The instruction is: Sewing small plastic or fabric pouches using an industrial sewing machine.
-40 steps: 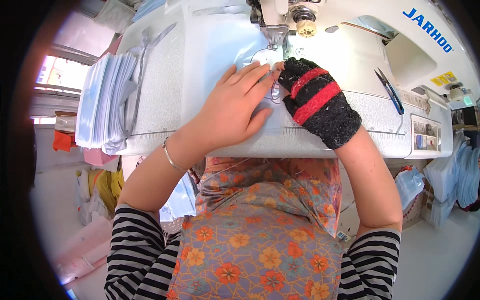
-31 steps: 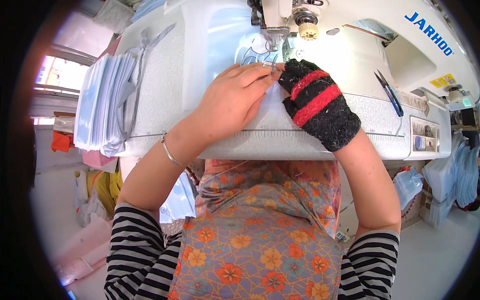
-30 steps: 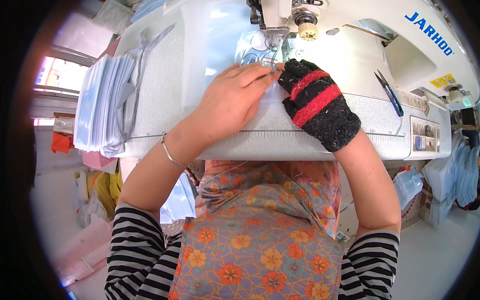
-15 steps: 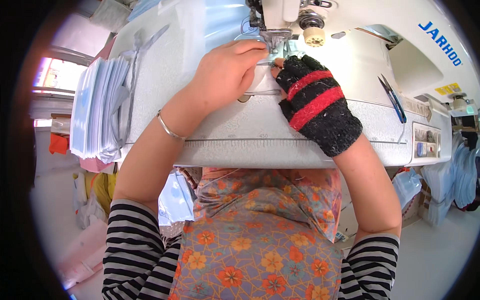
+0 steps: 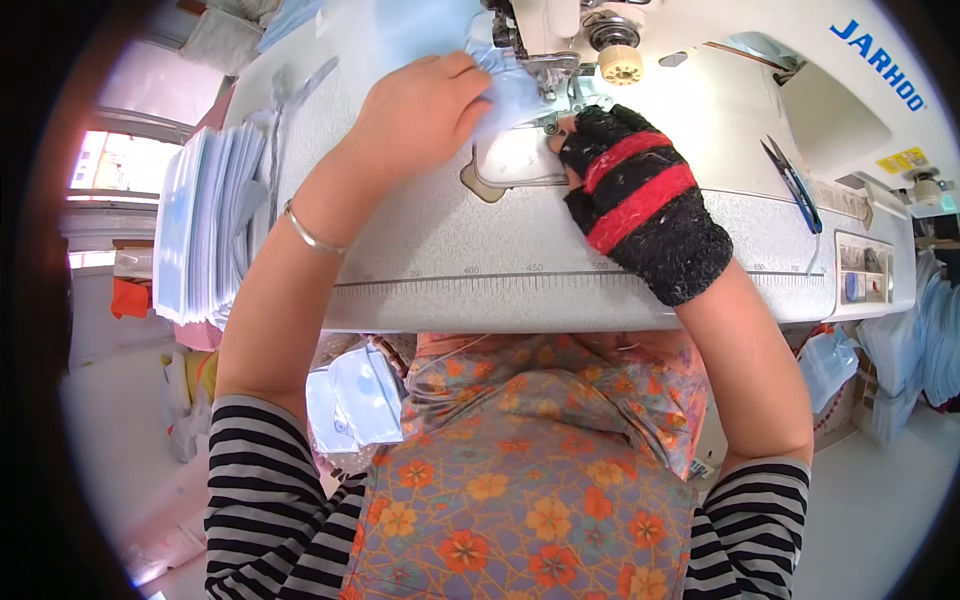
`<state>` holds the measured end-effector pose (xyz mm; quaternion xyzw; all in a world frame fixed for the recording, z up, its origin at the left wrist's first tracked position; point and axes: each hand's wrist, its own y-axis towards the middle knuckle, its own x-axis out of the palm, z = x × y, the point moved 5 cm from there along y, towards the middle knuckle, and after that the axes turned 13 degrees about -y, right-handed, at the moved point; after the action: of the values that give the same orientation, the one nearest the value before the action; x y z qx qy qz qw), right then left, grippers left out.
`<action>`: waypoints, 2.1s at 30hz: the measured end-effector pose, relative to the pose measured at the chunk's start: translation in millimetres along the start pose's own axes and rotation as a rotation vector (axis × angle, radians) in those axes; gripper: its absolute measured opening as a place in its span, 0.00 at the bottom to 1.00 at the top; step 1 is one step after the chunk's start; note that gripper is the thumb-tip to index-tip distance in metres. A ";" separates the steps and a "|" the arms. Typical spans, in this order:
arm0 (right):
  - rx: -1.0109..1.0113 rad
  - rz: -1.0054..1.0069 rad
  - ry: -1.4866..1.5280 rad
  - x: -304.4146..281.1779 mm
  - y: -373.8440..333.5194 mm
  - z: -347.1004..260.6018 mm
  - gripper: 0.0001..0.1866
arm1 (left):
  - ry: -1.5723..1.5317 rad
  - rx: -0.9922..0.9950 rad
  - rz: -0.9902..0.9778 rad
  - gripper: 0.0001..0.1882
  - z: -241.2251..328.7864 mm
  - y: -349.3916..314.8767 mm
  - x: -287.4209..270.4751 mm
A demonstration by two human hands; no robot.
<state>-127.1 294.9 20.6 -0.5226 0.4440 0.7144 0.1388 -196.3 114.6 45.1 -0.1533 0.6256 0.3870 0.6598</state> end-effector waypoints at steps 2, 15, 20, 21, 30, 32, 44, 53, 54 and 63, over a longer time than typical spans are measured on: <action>0.145 -0.050 -0.015 -0.4 -1.1 10.9 0.16 | -0.026 0.001 -0.066 0.08 13.6 -11.5 -1.6; 0.020 -0.045 0.155 -6.3 -0.2 -11.4 0.21 | -0.069 0.125 0.072 0.30 25.8 -33.5 19.1; 0.003 -0.045 0.084 -9.4 -0.9 -12.2 0.21 | -0.199 0.151 0.020 0.27 38.4 -37.8 18.9; 0.028 -0.076 0.084 -9.2 -3.1 -12.9 0.22 | -0.227 0.150 0.033 0.26 39.1 -38.1 17.4; 0.005 -0.107 0.001 -11.4 -4.3 -22.6 0.28 | -0.274 0.305 0.148 0.16 42.1 -36.3 13.3; -0.005 -0.069 0.024 -14.0 -4.4 -25.4 0.26 | -0.271 0.319 0.192 0.14 42.2 -35.4 11.3; -0.004 -0.040 0.012 -8.1 1.6 -18.7 0.25 | -0.295 0.330 0.226 0.14 24.2 -16.6 13.9; 0.005 -0.040 -0.017 -0.7 5.3 -14.1 0.24 | -0.271 0.250 0.216 0.16 10.1 -5.4 18.8; 0.021 -0.054 -0.033 -0.3 4.9 -13.1 0.24 | -0.259 0.232 0.203 0.16 8.9 -4.7 19.8; 0.044 -0.020 -0.003 0.1 3.7 -11.6 0.24 | -0.313 0.294 0.178 0.19 6.8 -7.7 21.4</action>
<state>-122.3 283.8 21.7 -0.5226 0.4543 0.7039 0.1580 -187.9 121.0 23.8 0.0621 0.5765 0.3677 0.7271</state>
